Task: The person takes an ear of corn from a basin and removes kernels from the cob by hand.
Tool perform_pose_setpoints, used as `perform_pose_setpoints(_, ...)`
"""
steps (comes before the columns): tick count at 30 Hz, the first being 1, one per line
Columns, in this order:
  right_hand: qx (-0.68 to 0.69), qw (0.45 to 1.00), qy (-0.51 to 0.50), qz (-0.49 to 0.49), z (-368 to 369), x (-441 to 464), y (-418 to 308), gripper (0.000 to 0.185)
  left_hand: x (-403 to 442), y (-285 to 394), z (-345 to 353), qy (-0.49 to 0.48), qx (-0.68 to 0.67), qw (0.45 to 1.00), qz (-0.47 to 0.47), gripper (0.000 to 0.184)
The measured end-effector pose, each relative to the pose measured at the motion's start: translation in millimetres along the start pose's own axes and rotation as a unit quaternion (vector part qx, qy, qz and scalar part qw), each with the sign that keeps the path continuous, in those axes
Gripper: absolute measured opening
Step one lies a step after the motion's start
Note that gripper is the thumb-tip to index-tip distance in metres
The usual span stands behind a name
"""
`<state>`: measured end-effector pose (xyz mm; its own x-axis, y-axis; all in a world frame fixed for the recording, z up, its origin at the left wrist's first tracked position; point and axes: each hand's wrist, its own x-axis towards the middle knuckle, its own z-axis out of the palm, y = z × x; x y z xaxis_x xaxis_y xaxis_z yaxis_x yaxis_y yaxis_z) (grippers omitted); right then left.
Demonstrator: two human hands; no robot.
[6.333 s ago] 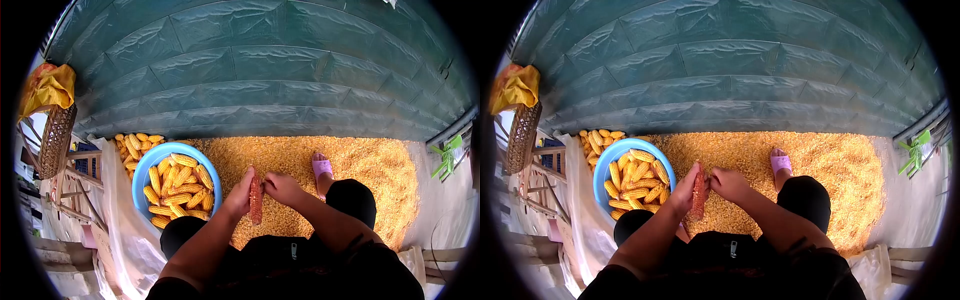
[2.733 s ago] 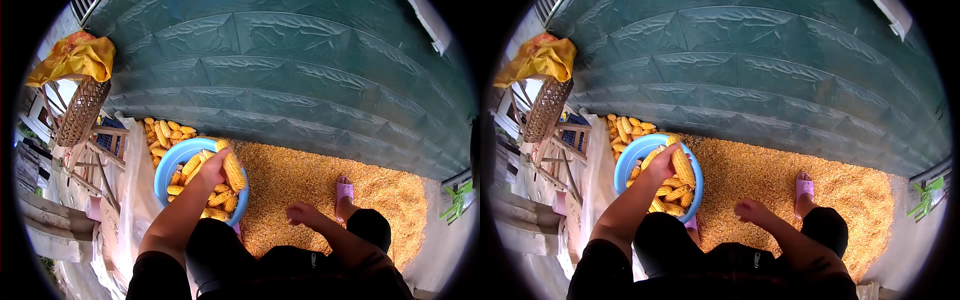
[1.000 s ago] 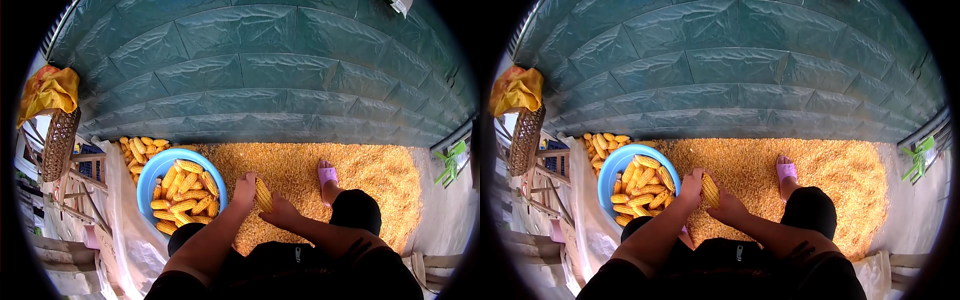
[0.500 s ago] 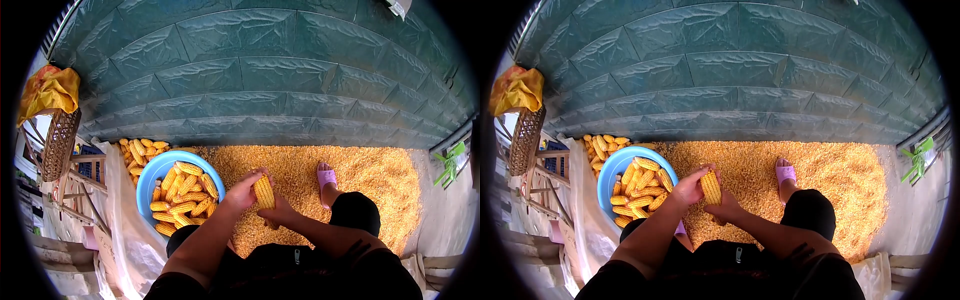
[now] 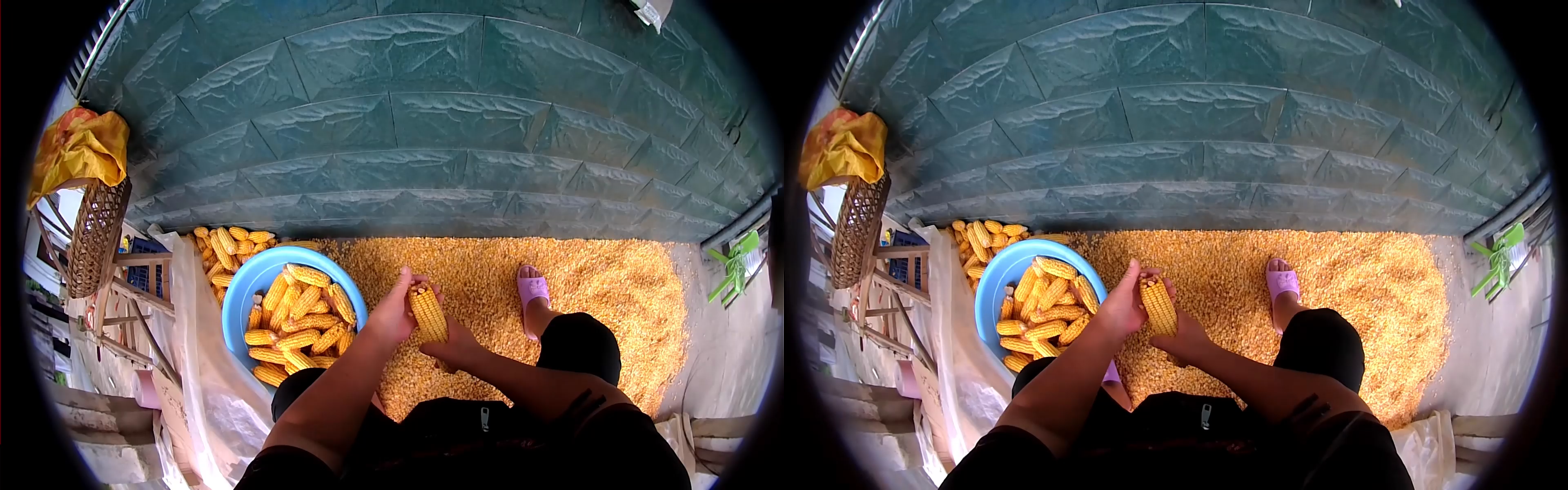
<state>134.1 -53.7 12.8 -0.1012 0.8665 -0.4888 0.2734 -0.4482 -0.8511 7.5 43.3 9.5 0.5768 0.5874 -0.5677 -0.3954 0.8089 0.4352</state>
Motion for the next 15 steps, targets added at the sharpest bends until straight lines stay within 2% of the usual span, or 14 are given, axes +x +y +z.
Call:
perform_pose_setpoints(1,0.027,0.999,-0.017,0.007,-2.1,2.4,0.9,0.056,-0.8,-0.2,0.4,-0.025,-0.008,0.999,0.018,0.030)
perform_pose_setpoints(2,0.055,0.998,-0.035,0.015,-3.5,2.9,-1.5,0.060,2.2,-5.2,0.0,-0.010,0.071,0.996,0.055,0.027)
perform_pose_setpoints(3,0.055,0.998,-0.035,0.014,-3.0,0.5,-3.8,0.060,4.4,-10.3,-1.6,-0.011,0.072,0.996,0.055,0.027)
perform_pose_setpoints(5,-0.005,0.999,0.018,0.035,0.2,-8.9,-10.3,0.057,9.1,-19.7,-7.3,0.066,0.309,0.934,0.166,0.022)
perform_pose_setpoints(7,0.010,0.999,0.008,0.030,1.7,-13.7,-14.2,0.058,20.0,-26.1,-20.3,0.057,0.285,0.942,0.164,0.017)
perform_pose_setpoints(9,0.025,0.999,-0.002,0.024,3.3,-13.1,-12.2,0.058,28.7,-30.4,-33.1,0.062,0.392,0.883,0.251,0.017)
perform_pose_setpoints(13,-0.017,0.999,0.005,0.039,3.4,-10.7,-9.9,0.058,31.9,-25.5,-41.5,0.062,0.337,0.904,0.255,0.021)
perform_pose_setpoints(15,-0.026,0.999,0.003,0.042,3.6,-9.1,-7.3,0.059,15.3,-9.8,-22.0,0.056,0.251,0.958,0.126,0.027)
